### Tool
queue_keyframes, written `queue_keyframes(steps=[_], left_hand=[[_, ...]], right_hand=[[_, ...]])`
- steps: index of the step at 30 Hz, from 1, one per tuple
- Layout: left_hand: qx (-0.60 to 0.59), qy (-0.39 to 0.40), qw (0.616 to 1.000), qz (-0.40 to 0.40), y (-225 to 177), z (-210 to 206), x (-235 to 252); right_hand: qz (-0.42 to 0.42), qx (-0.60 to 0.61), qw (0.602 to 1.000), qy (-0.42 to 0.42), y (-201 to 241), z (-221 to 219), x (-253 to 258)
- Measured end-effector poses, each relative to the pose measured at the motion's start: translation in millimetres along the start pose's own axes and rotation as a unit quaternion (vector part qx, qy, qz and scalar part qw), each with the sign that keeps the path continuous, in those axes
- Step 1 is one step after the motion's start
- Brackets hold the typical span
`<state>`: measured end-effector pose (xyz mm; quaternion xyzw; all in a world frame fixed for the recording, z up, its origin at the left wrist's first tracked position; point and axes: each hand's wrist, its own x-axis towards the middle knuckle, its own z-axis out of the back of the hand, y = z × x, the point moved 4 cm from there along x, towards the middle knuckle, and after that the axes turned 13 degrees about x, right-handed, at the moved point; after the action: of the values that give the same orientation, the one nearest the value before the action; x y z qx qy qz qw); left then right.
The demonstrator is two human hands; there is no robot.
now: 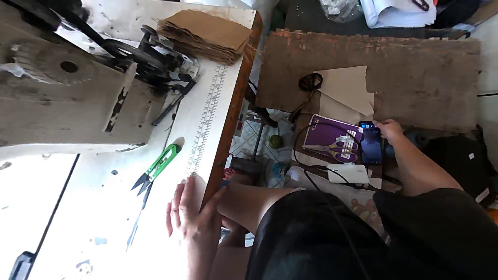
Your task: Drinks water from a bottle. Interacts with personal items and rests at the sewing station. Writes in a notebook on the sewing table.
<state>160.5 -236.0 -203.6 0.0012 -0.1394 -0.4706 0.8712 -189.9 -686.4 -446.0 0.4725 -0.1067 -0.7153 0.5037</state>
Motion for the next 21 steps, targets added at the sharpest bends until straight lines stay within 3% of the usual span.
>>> queue_keyframes(steps=[10,21], left_hand=[[0.008,0.005,1.000,-0.001,3,-2,-3],[0.006,-0.001,1.000,0.000,3,-2,-2]], right_hand=[[-0.027,0.073,0.995,0.063,-8,7,-12],[-0.031,0.011,0.999,0.023,-3,-2,-6]])
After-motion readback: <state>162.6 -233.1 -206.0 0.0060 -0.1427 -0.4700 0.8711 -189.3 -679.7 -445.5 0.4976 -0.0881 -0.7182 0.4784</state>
